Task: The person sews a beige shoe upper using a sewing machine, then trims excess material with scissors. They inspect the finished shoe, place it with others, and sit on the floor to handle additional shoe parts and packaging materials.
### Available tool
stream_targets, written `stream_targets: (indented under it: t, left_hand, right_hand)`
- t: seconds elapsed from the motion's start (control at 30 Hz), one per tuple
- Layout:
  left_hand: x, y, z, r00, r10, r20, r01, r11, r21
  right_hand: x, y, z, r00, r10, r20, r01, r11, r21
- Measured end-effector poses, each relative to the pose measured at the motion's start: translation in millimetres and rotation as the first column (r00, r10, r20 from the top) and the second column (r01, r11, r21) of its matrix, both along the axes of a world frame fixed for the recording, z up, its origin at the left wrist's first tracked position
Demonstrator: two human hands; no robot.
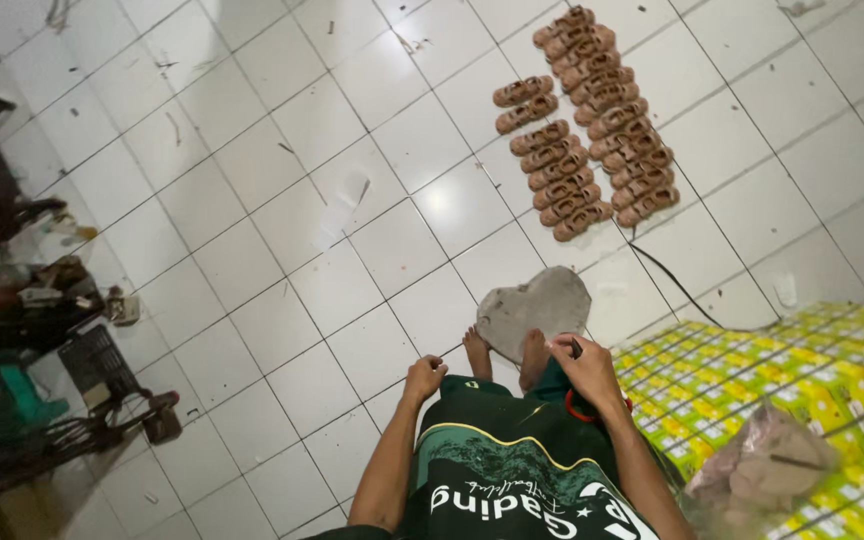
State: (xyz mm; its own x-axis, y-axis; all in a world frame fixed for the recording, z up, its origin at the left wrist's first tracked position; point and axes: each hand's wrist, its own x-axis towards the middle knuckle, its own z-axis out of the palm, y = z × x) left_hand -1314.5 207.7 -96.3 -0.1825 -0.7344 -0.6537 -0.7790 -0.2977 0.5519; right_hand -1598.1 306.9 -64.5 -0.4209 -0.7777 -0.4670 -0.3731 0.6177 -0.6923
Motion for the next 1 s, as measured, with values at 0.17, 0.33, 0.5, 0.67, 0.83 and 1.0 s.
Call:
stream_targets:
  t: [0.17,0.33,0.5,0.67,0.83,1.0]
  left_hand:
    - [-13,5,17,0.990,0.130,-0.059,-0.132,0.991,-0.021]
    - [-33,11,28,0.906,0.358,-0.225,-0.380,0.922,-0.066]
    - [-54,24,31,0.771,0.512,-0.380,-0.576,0.815,-0.070]
    - [-70,34,42,0.651,0.576,-0.495,-0.701,0.706,-0.099]
    - [-71,15,64,0.437,0.557,-0.706,-0.730,0.678,0.083]
    - [-16,-30,84,0.210,0.588,-0.781,-0.822,0.539,0.185]
  right_hand:
    - [-14,-49,10,0.992,0.072,0.107,-0.070,0.997,-0.021]
    - [-39,-97,22,0.945,0.110,0.308,-0.115,0.993,-0.001]
    - [-54,-121,27,0.944,0.183,0.275,-0.191,0.982,0.002]
    - [-36,-144,36,0.870,0.156,0.468,-0.191,0.981,0.028]
    - [26,-166,56,0.788,0.486,0.379,-0.479,0.870,-0.120]
    - [124,-189,89,0.588,0.784,0.200,-0.610,0.592,-0.527]
